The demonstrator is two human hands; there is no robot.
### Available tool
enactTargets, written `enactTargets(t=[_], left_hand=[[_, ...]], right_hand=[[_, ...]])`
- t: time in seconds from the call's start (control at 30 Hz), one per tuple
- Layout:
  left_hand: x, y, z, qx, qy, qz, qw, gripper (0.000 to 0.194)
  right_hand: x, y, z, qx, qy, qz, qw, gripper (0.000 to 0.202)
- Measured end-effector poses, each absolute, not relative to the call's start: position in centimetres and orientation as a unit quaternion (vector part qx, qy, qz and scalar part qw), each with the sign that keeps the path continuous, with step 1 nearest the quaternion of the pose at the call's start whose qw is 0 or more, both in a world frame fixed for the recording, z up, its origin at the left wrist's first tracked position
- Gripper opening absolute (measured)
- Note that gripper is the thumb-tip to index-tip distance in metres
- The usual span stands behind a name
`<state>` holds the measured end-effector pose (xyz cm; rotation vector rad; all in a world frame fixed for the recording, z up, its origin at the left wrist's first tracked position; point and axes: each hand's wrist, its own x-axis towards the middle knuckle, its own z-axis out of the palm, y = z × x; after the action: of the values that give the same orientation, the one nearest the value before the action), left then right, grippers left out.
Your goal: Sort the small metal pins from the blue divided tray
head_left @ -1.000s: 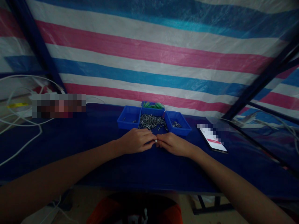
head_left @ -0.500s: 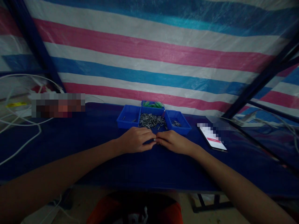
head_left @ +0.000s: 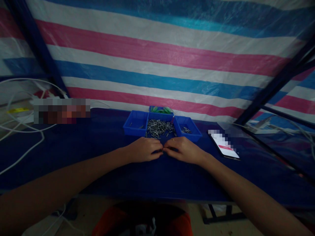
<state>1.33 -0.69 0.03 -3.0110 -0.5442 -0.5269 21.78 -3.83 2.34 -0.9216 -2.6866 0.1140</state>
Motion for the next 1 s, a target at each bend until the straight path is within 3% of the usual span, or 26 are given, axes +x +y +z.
enactTargets(t=[0.33, 0.6, 1.0], left_hand=[[1.41, -0.59, 0.07, -0.965, -0.197, -0.164, -0.056, 0.013], [1.30, -0.51, 0.38, -0.929, -0.283, -0.233, -0.057, 0.010], [1.34, -1.14, 0.56, -0.949, -0.174, -0.262, -0.020, 0.017]], right_hand=[[21.81, -4.08, 2.67, -0.312, -0.938, 0.032, 0.149, 0.023], [22.18, -3.37, 2.54, -0.365, -0.918, 0.042, 0.149, 0.021], [21.58, -3.42, 1.95, -0.335, -0.927, 0.100, 0.137, 0.014]])
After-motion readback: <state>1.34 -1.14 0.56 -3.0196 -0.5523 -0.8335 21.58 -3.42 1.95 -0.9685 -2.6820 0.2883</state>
